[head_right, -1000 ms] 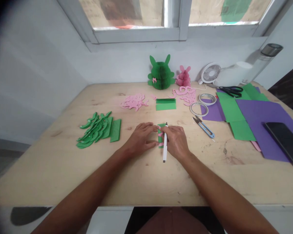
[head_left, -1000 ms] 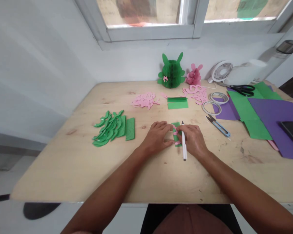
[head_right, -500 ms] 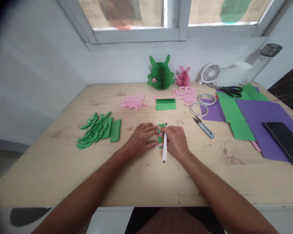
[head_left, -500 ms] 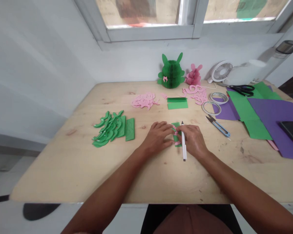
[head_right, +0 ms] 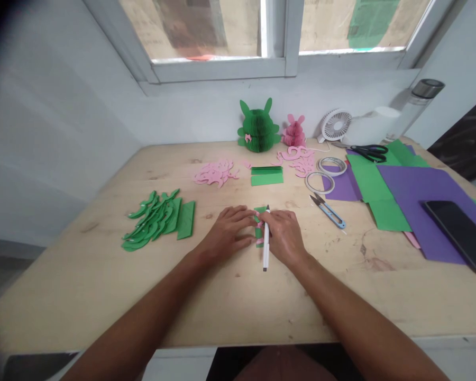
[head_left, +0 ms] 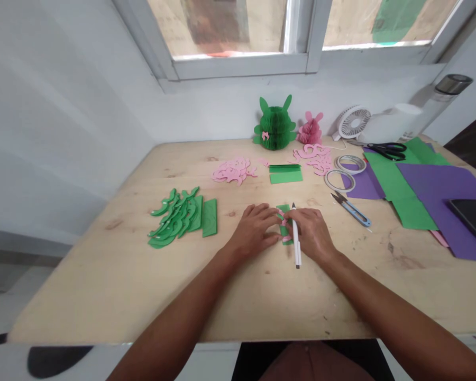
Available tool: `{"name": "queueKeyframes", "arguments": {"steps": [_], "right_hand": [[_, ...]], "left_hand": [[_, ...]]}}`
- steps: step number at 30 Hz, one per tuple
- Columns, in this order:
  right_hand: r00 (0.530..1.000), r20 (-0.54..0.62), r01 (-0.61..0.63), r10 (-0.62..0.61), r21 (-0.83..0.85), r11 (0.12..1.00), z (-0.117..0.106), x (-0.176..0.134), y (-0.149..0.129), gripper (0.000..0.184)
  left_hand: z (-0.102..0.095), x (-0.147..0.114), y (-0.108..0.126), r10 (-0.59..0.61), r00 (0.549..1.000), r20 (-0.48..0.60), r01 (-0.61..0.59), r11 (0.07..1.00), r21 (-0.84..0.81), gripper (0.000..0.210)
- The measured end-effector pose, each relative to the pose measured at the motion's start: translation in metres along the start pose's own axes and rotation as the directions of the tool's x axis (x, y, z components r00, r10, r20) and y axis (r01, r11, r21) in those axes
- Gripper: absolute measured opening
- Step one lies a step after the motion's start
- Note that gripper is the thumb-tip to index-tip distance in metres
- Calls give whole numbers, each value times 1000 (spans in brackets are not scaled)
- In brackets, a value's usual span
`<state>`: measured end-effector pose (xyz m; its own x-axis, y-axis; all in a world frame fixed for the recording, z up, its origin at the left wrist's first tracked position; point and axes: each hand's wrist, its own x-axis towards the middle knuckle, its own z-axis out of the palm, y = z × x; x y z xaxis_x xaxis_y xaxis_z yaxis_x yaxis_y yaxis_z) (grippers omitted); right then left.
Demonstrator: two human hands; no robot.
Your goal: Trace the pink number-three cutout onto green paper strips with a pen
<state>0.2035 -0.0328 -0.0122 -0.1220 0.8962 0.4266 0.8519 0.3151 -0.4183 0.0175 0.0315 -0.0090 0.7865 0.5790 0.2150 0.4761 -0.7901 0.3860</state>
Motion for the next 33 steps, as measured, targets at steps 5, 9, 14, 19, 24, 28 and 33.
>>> {"name": "queueKeyframes", "arguments": {"steps": [5, 9, 14, 19, 24, 28, 33], "right_hand": [[1000, 5, -9, 9, -8, 1000, 0, -1, -1, 17], [1000, 8, -8, 8, -4, 1000, -1, -1, -4, 20], [1000, 10, 4, -4, -8, 1000, -2, -1, -5, 24], [1000, 5, 2, -2, -35, 999, 0, -2, -3, 24], [1000, 10, 5, -5, -24, 1000, 1, -3, -2, 30], [1000, 5, 11, -11, -13, 1000, 1, -3, -2, 32], [1000, 6, -3, 4, -40, 999, 1, -2, -3, 21]], "left_hand": [[-1, 0, 2, -2, 1000, -3, 2, 1000, -12, 28], [-2, 0, 2, 9, 1000, -14, -10, 1000, -23, 27], [-1, 0, 2, 8, 1000, -19, -8, 1000, -2, 26], [0, -1, 2, 17, 1000, -22, -17, 1000, 19, 27], [-3, -1, 3, 38, 999, -8, -37, 998, 41, 29], [-5, 2, 4, 52, 999, 11, -52, 997, 58, 32], [-6, 3, 5, 55, 998, 29, -57, 995, 87, 30]]}}
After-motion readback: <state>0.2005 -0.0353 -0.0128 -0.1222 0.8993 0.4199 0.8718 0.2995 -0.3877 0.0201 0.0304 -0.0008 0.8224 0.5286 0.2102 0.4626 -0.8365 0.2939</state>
